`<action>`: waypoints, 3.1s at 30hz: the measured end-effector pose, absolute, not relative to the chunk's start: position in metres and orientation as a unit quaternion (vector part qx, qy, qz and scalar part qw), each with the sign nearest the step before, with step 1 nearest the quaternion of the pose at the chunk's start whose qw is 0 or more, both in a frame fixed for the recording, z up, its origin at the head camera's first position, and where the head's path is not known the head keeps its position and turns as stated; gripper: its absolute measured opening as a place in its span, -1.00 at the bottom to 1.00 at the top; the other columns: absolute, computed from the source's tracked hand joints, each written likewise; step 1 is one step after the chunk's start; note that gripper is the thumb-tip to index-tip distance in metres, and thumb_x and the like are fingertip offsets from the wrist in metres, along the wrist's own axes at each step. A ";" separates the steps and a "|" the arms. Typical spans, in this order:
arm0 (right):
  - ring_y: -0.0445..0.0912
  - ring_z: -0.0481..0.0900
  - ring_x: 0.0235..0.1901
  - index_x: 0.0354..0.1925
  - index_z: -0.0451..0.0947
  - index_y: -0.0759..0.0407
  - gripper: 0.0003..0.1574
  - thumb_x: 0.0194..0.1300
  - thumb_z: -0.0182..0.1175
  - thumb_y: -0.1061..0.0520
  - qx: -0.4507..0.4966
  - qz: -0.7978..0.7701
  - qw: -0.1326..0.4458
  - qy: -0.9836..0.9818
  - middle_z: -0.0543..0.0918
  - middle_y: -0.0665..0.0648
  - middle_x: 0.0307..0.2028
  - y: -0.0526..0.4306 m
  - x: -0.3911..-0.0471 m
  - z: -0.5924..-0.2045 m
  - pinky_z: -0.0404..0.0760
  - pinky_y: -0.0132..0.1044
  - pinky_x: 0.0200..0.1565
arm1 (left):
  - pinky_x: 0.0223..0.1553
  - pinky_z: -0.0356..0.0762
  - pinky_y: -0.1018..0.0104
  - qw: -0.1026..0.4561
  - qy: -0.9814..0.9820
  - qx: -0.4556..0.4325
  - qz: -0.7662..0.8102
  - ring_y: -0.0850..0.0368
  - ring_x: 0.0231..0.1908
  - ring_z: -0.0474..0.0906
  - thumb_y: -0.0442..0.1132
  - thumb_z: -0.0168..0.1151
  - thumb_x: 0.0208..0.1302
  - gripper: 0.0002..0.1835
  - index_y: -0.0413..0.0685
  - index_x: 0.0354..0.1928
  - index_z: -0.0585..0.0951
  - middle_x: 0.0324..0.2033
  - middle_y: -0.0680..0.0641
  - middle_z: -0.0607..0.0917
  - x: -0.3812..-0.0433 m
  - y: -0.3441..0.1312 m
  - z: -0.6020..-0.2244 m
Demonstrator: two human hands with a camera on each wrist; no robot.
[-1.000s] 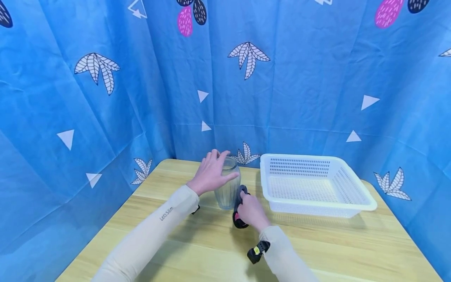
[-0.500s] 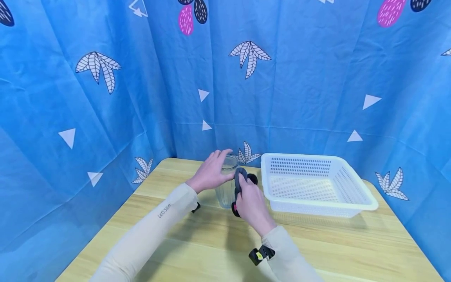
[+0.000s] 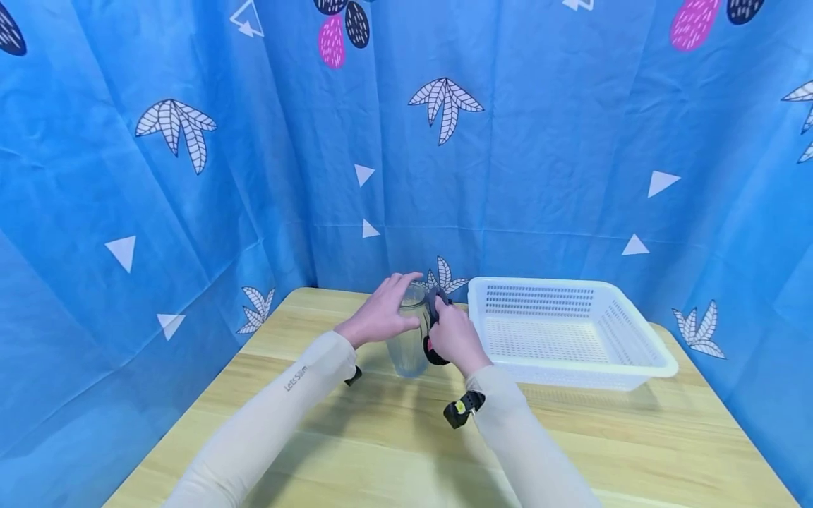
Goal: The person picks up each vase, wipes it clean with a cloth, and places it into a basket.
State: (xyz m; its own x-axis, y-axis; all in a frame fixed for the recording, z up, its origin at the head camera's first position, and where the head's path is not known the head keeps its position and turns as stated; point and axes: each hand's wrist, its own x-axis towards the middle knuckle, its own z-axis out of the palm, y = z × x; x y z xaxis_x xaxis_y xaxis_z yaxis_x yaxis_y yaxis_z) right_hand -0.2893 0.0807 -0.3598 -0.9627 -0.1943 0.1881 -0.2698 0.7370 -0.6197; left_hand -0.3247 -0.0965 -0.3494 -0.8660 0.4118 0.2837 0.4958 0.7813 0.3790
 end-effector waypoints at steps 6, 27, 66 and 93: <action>0.05 0.61 -0.32 0.48 0.15 0.39 -0.24 0.34 -0.06 0.33 0.101 0.378 -0.018 -0.920 0.52 0.51 0.21 0.083 -0.299 -0.398 0.57 -0.16 -0.25 | 0.29 0.37 -0.03 0.109 -0.942 -0.236 -0.213 0.00 0.28 0.31 0.20 0.30 0.19 -0.05 0.17 0.56 0.13 0.35 -0.02 0.37 -0.326 -0.096 -0.351; 0.08 0.64 -0.23 0.45 0.29 0.29 -0.27 0.31 0.04 0.32 0.130 0.374 0.048 -0.917 0.56 0.48 0.19 0.085 -0.242 -0.382 0.57 -0.12 -0.29 | 0.00 0.38 0.15 0.165 -0.951 -0.208 -0.156 0.07 0.02 0.38 0.38 0.24 0.20 -0.09 0.16 0.49 0.24 0.07 0.00 0.44 -0.322 -0.095 -0.349; 0.14 0.59 0.09 0.42 0.29 0.38 -0.30 0.33 0.04 0.29 0.128 0.335 0.008 -0.934 0.48 0.49 0.27 0.084 -0.256 -0.418 0.56 0.05 0.06 | -0.23 0.23 0.26 0.170 -0.955 -0.212 -0.120 0.07 -0.20 0.24 0.46 0.19 0.16 -0.06 0.18 0.48 0.25 -0.19 0.01 0.29 -0.323 -0.099 -0.355; 0.04 0.59 -0.32 0.48 0.16 0.38 -0.24 0.33 -0.05 0.30 0.105 0.368 -0.028 -0.923 0.56 0.49 0.17 0.081 -0.302 -0.389 0.55 -0.17 -0.26 | 0.18 0.47 0.01 0.098 -0.935 -0.242 -0.242 0.05 0.19 0.34 0.00 0.35 0.10 -0.05 0.24 0.55 0.15 0.33 0.01 0.34 -0.324 -0.098 -0.351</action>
